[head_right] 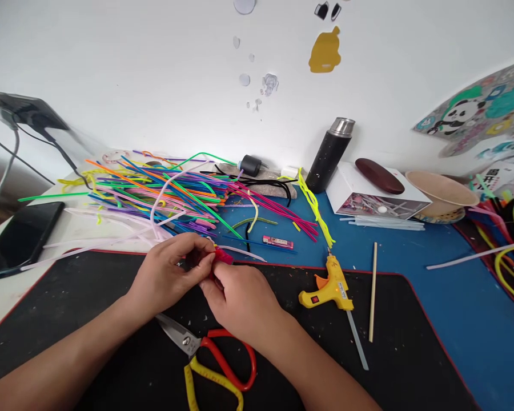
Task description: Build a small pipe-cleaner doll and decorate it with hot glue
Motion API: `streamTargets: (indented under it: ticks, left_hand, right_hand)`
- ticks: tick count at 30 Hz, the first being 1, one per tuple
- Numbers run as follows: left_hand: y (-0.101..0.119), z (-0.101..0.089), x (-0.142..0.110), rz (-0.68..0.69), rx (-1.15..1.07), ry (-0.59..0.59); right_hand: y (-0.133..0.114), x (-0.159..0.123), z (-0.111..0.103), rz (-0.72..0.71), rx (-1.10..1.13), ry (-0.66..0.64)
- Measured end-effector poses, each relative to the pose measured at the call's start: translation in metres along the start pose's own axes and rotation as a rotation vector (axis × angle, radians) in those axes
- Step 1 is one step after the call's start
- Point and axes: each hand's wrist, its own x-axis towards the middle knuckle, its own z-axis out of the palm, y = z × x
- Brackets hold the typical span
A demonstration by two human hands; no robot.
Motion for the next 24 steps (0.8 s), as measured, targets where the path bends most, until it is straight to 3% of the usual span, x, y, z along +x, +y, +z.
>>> streamTargets:
  ticks: [7, 16, 24]
  left_hand:
    - [-0.014, -0.003, 0.006, 0.115, 0.127, -0.088]
    - [-0.016, -0.006, 0.007, 0.111, 0.096, -0.185]
    - [-0.009, -0.006, 0.005, 0.049, -0.050, -0.243]
  right_hand:
    - [0.002, -0.001, -0.004, -0.058, -0.175, 0.004]
    - [0.006, -0.001, -0.015, -0.135, -0.102, 0.168]
    - [0.012, 0.001, -0.020, -0.095, -0.050, 0.253]
